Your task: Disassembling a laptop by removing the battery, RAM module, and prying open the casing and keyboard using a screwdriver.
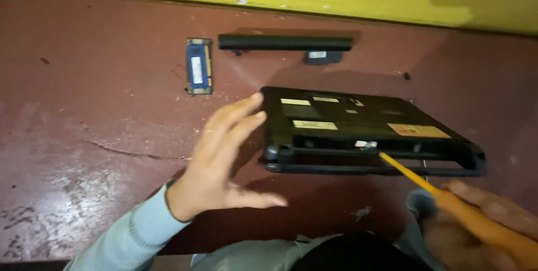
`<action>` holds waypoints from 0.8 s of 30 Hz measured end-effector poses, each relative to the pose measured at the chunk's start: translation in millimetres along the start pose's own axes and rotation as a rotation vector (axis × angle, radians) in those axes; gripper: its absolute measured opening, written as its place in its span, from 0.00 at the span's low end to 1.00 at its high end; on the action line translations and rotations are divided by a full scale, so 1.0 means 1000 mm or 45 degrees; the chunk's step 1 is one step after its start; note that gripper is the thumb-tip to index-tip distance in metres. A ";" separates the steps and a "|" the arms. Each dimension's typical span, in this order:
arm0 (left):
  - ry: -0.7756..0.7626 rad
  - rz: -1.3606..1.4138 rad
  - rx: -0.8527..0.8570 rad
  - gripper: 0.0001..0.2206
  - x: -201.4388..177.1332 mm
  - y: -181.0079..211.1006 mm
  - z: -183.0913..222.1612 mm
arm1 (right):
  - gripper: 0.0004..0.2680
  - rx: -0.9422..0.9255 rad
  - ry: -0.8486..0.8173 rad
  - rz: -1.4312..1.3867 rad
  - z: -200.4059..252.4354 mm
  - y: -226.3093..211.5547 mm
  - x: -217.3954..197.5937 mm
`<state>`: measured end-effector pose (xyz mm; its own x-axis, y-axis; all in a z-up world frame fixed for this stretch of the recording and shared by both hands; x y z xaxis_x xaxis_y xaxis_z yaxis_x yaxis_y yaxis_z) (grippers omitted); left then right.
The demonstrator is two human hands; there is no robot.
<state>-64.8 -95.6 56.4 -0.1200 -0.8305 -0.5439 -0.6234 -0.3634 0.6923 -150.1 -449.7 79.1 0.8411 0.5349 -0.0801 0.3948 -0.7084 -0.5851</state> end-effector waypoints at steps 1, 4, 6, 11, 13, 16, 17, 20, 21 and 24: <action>-0.064 0.083 -0.014 0.52 0.007 0.002 -0.003 | 0.22 -0.147 -0.265 0.022 -0.009 -0.010 0.001; -0.109 0.194 -0.012 0.53 0.025 0.004 -0.011 | 0.19 -0.523 -0.368 0.039 -0.023 -0.031 0.037; -0.092 0.221 0.004 0.49 0.032 0.003 -0.014 | 0.20 -0.756 -0.207 0.034 -0.026 -0.036 0.050; -0.020 0.174 -0.015 0.38 0.034 0.001 -0.015 | 0.18 -0.902 -0.351 -0.062 -0.031 -0.031 0.046; -0.020 0.168 -0.016 0.38 0.034 0.001 -0.015 | 0.18 -0.862 -0.480 -0.042 -0.030 -0.028 0.030; -0.012 0.158 -0.004 0.38 0.035 0.000 -0.015 | 0.18 -0.822 -0.720 -0.001 -0.037 -0.032 0.017; -0.010 0.155 0.005 0.38 0.035 0.001 -0.015 | 0.18 -0.815 -0.831 0.022 -0.041 -0.034 0.014; -0.013 0.161 0.002 0.38 0.035 0.001 -0.015 | 0.17 -0.809 -0.710 0.009 -0.031 -0.032 0.019; -0.013 0.162 0.003 0.38 0.034 0.001 -0.016 | 0.17 -0.810 -0.711 0.010 -0.030 -0.034 0.018; -0.005 0.182 0.016 0.37 0.034 0.001 -0.017 | 0.16 -0.798 -0.744 0.036 -0.030 -0.041 0.018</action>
<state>-56.4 -131.5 46.9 -0.2113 -0.8716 -0.4424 -0.6092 -0.2365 0.7569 -139.6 -424.9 126.2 0.5964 0.5424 -0.5917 0.6526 -0.7568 -0.0360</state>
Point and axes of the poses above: each hand's wrist, its own z-axis away from the middle knuckle, its own x-axis out of the palm, y = z × x, the point moved 1 cm from there along -z, towards the middle knuckle, and after that the axes turned 2 degrees about x, right-handed, at the moved point
